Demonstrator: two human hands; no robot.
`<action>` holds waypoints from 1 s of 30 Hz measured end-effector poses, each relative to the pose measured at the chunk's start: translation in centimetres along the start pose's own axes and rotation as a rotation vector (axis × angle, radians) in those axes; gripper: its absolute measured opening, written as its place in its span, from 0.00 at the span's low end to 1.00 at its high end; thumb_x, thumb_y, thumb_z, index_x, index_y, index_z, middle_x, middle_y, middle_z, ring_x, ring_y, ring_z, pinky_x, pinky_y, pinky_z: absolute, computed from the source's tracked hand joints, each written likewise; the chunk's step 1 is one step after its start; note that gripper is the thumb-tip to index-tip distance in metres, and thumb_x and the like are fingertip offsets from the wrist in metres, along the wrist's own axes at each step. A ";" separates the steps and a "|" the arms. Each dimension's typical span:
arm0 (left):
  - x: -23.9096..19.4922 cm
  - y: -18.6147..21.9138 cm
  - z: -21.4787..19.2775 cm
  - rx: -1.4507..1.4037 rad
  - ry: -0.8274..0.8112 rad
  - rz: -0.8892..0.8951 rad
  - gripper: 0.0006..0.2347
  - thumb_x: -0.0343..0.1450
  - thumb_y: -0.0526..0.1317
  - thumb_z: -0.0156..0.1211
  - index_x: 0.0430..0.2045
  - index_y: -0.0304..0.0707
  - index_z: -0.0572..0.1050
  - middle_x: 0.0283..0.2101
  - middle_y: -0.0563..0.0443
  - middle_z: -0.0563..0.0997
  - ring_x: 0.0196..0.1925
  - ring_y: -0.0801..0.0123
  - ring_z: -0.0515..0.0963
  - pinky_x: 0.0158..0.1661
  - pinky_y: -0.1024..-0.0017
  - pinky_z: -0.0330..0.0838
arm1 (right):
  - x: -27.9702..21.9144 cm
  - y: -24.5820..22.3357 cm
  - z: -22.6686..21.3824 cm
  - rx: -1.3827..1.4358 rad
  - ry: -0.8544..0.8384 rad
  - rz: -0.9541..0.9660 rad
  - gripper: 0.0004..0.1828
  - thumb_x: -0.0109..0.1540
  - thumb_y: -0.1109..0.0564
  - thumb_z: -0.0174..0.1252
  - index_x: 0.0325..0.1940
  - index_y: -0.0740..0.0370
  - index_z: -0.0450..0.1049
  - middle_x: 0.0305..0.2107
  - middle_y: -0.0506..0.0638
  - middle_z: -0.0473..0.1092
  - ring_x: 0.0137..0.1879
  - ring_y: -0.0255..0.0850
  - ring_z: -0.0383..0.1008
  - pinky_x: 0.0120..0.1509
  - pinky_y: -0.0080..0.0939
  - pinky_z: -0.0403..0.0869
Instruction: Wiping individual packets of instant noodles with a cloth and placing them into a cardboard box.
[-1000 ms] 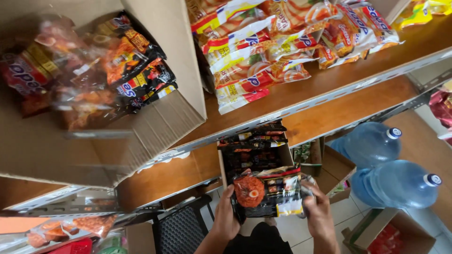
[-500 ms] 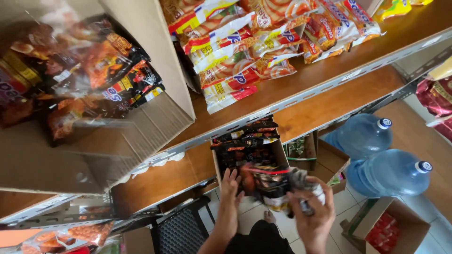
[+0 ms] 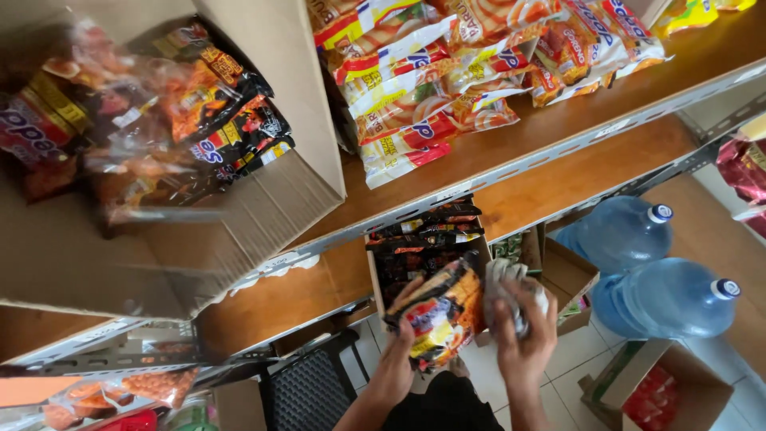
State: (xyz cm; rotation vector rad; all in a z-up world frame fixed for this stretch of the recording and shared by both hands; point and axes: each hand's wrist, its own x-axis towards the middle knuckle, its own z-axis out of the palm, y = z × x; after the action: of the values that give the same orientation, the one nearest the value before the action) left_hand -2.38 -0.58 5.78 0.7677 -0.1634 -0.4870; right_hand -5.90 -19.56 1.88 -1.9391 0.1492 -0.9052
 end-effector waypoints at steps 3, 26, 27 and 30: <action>0.6 -0.8 -0.9 0.096 -0.171 0.007 0.33 0.76 0.52 0.49 0.74 0.42 0.44 0.72 0.38 0.61 0.71 0.50 0.66 0.64 0.51 0.68 | 0.6 -4.1 0.7 -0.159 0.041 -0.094 0.17 0.62 0.60 0.61 0.56 0.57 0.75 0.51 0.60 0.72 0.54 0.46 0.75 0.50 0.44 0.78; 0.3 0.2 -1.3 -0.193 0.047 -0.221 0.32 0.76 0.61 0.30 0.76 0.48 0.50 0.71 0.41 0.68 0.72 0.56 0.70 0.66 0.64 0.72 | 0.2 -5.3 2.1 0.066 -0.249 0.368 0.26 0.55 0.57 0.67 0.55 0.64 0.69 0.48 0.61 0.74 0.48 0.48 0.82 0.40 0.42 0.81; 0.5 0.7 -0.6 -0.269 0.001 -0.245 0.30 0.74 0.60 0.32 0.73 0.52 0.50 0.67 0.41 0.68 0.66 0.53 0.73 0.60 0.59 0.76 | 0.7 -2.9 1.7 -0.150 -0.173 0.184 0.21 0.55 0.58 0.68 0.51 0.65 0.74 0.49 0.63 0.74 0.43 0.49 0.82 0.34 0.41 0.79; 0.6 -1.3 -2.1 -0.458 -0.046 -0.247 0.28 0.74 0.59 0.35 0.69 0.50 0.54 0.61 0.40 0.69 0.58 0.51 0.75 0.51 0.54 0.77 | 1.2 -0.9 1.3 -0.406 -0.104 0.027 0.15 0.57 0.59 0.68 0.47 0.67 0.80 0.49 0.66 0.73 0.40 0.50 0.82 0.30 0.41 0.78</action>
State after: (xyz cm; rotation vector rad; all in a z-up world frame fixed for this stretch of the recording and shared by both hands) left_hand -1.62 -0.35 3.36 0.3274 0.0042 -0.7454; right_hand -4.43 -18.68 2.88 -2.3477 0.3165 -0.7974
